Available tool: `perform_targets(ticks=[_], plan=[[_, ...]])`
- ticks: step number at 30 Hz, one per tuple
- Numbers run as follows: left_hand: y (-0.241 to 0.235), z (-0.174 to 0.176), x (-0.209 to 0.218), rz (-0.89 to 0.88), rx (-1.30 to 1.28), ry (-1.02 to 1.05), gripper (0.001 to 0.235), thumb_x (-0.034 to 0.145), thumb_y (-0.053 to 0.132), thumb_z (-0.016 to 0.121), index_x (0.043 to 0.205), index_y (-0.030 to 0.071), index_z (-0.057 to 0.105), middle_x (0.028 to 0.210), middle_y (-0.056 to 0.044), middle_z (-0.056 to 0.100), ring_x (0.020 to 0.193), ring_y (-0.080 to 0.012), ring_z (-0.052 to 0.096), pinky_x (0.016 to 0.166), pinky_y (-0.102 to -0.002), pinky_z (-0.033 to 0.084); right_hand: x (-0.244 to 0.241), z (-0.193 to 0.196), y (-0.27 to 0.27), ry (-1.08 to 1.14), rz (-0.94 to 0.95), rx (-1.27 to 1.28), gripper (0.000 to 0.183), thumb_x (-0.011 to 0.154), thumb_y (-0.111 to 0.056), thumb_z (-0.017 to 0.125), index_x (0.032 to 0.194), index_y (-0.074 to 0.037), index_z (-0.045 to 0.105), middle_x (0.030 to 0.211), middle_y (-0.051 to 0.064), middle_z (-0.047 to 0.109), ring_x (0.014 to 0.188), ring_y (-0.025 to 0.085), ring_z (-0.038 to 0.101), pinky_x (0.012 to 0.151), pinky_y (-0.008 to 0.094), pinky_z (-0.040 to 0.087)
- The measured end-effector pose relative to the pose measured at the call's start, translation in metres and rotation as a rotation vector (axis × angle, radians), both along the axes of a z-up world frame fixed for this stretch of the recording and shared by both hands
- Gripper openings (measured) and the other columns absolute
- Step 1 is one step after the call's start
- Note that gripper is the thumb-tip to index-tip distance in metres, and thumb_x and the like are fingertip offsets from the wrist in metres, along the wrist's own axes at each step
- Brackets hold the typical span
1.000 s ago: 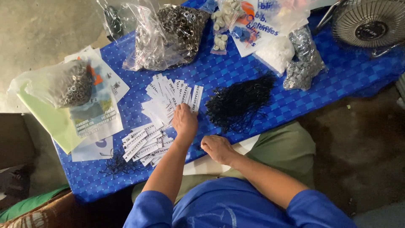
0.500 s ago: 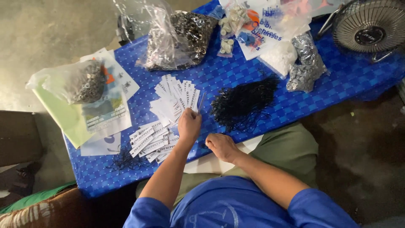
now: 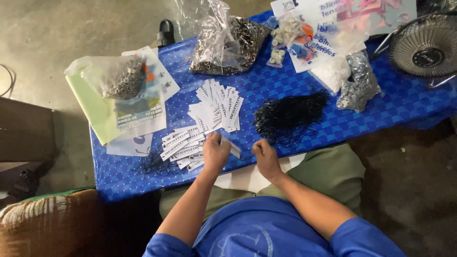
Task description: Attaching black strings to white paper labels by hand at a production table.
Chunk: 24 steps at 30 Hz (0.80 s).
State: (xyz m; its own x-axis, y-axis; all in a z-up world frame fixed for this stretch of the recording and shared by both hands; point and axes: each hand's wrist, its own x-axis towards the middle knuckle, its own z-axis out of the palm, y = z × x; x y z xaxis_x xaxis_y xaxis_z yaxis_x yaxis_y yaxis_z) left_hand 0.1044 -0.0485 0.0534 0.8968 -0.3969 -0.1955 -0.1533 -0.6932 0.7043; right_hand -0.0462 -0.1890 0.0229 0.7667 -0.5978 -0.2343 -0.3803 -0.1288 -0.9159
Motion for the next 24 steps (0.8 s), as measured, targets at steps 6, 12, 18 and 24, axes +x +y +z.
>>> perform_targets(ticks=[6, 12, 18, 24], plan=[[-0.002, -0.022, -0.039, -0.039, 0.057, 0.254, 0.013, 0.078, 0.027, 0.066, 0.082, 0.016, 0.069, 0.079, -0.011, 0.07, 0.085, -0.0359, 0.072, 0.077, -0.043, 0.055, -0.003, 0.025, 0.026, 0.003, 0.084, 0.022, 0.016, 0.102, -0.025, 0.057, 0.09, -0.014, 0.061, 0.081, 0.013, 0.07, 0.088, 0.031, 0.069, 0.084, 0.044, 0.054], [0.0, 0.017, -0.063, -0.017, -0.156, 0.428, 0.024, 0.085, 0.032, 0.066, 0.1, 0.017, 0.077, 0.076, -0.01, 0.073, 0.078, -0.0239, 0.071, 0.072, -0.039, 0.054, -0.004, 0.015, 0.017, 0.063, 0.062, 0.119, 0.015, 0.099, -0.026, 0.058, 0.091, -0.013, 0.062, 0.074, 0.017, 0.068, 0.073, 0.032, 0.068, 0.072, 0.044, 0.054], [0.006, 0.027, -0.075, -0.036, -0.438, 0.54, 0.028, 0.092, 0.015, 0.068, 0.117, 0.006, 0.075, 0.086, -0.012, 0.074, 0.08, -0.0163, 0.065, 0.072, -0.029, 0.057, 0.0, 0.006, 0.013, -0.001, -0.002, 0.281, 0.018, 0.097, -0.018, 0.057, 0.081, -0.013, 0.063, 0.056, 0.009, 0.067, 0.056, 0.021, 0.067, 0.054, 0.034, 0.054], [0.001, 0.035, -0.084, 0.025, -0.489, 0.505, 0.028, 0.088, 0.016, 0.077, 0.115, 0.007, 0.076, 0.089, -0.006, 0.075, 0.077, -0.0114, 0.063, 0.066, -0.024, 0.053, -0.004, 0.019, 0.02, -0.085, -0.012, 0.449, 0.015, 0.097, -0.01, 0.055, 0.087, -0.006, 0.064, 0.064, 0.01, 0.066, 0.063, 0.018, 0.062, 0.06, 0.03, 0.052]])
